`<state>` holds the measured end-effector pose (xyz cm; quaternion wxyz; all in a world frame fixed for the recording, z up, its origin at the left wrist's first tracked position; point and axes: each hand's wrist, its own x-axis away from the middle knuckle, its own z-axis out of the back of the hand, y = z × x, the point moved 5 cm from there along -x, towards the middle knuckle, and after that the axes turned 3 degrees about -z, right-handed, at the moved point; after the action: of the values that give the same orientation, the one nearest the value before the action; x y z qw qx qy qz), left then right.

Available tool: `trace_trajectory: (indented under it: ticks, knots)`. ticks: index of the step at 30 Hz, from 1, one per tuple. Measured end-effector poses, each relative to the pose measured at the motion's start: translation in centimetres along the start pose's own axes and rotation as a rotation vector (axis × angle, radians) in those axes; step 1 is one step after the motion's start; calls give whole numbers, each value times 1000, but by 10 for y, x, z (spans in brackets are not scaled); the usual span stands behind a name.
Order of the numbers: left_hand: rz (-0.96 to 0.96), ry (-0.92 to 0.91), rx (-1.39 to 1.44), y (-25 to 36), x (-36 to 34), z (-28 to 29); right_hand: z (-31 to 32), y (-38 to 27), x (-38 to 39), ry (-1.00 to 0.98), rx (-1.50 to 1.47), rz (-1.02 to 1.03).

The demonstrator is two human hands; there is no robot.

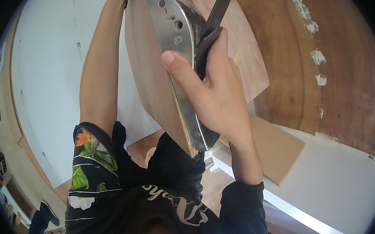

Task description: The person uses a hand plane to smooth and shape the edge of a curved wooden board. They repeatedly plane the edge, inspect the surface, and then apply a thin wooden strip along the edge, pressing it into place.

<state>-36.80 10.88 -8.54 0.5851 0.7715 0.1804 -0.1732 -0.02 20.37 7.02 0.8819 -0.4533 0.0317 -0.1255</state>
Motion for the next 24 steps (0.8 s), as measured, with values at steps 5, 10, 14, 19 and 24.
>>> trace_trajectory:
  ticks: [5, 10, 14, 19, 24]
  knots:
    - [5, -5, -3, -4, -4, 7, 5, -9, 19, 2, 166, 180]
    - [-12, -7, 7, -10, -16, 13, 14, 17, 59, -57, 182, -108]
    - [-41, 6, 14, -8, -22, 18, 21, 4, 110, -166, 292, 55]
    - [-49, -15, 24, 6, -17, 12, 49, 41, 183, -202, 22, -292]
    - [209, -16, 295, 10, -6, -9, 18, 123, 196, -95, -637, -454]
